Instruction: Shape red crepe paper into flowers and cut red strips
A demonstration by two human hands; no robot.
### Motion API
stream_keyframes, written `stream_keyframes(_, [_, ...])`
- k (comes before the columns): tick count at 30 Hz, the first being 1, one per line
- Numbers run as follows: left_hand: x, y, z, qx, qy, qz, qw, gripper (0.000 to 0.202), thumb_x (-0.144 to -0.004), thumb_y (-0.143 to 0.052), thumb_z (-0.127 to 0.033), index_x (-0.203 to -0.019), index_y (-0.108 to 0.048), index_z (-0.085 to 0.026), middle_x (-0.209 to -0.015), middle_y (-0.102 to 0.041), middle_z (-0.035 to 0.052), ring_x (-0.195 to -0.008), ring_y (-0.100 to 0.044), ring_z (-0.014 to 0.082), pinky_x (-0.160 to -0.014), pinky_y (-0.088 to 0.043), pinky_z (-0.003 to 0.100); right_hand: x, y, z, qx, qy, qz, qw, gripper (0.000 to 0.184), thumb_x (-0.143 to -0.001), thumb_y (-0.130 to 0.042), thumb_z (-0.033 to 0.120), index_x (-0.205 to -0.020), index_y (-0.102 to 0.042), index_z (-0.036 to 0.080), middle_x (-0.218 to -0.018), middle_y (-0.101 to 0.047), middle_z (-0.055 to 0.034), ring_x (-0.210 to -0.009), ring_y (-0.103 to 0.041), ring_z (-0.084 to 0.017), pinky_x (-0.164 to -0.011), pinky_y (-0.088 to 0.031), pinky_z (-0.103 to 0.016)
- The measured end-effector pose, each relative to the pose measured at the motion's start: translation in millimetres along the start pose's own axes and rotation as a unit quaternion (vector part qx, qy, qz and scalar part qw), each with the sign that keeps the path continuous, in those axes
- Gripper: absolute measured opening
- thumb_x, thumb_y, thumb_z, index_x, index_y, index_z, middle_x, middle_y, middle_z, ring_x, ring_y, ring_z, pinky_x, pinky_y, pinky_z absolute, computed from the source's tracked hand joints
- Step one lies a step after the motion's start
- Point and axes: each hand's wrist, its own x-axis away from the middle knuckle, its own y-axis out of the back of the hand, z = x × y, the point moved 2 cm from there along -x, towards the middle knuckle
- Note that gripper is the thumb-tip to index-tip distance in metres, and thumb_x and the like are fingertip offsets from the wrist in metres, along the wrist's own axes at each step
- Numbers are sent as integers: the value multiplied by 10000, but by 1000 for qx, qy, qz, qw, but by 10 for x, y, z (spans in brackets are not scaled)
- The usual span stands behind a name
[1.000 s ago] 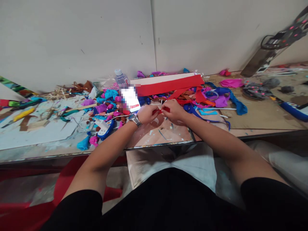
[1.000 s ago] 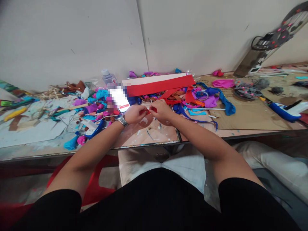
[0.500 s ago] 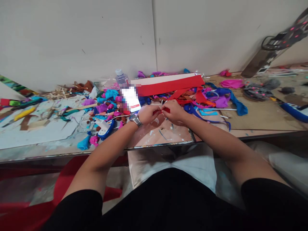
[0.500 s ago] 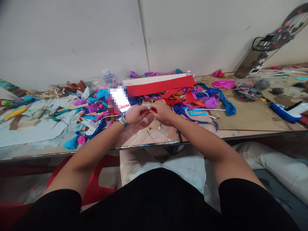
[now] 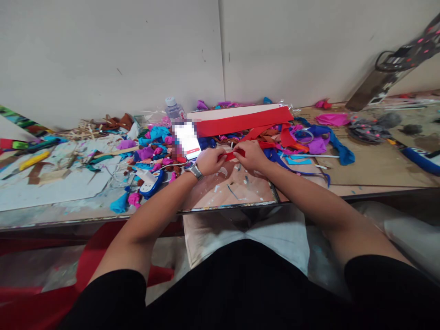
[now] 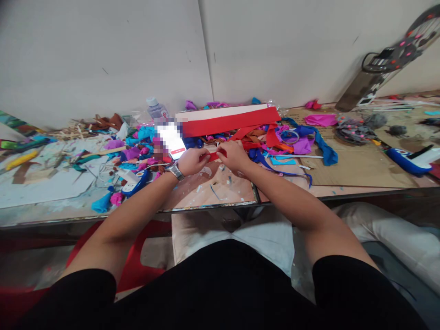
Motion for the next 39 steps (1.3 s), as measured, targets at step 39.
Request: stream_keyframes(39, [-32, -87, 52, 295, -10, 57, 954, 307, -901, -533, -364, -887, -748, -144, -709, -675, 3, -622, -546, 130, -618, -391, 258, -10, 12, 29, -31, 88, 30, 995, 219, -951, -648, 332, -1045, -820, 236, -1049, -844, -84, -1043, -704, -301, -1000, -367, -465])
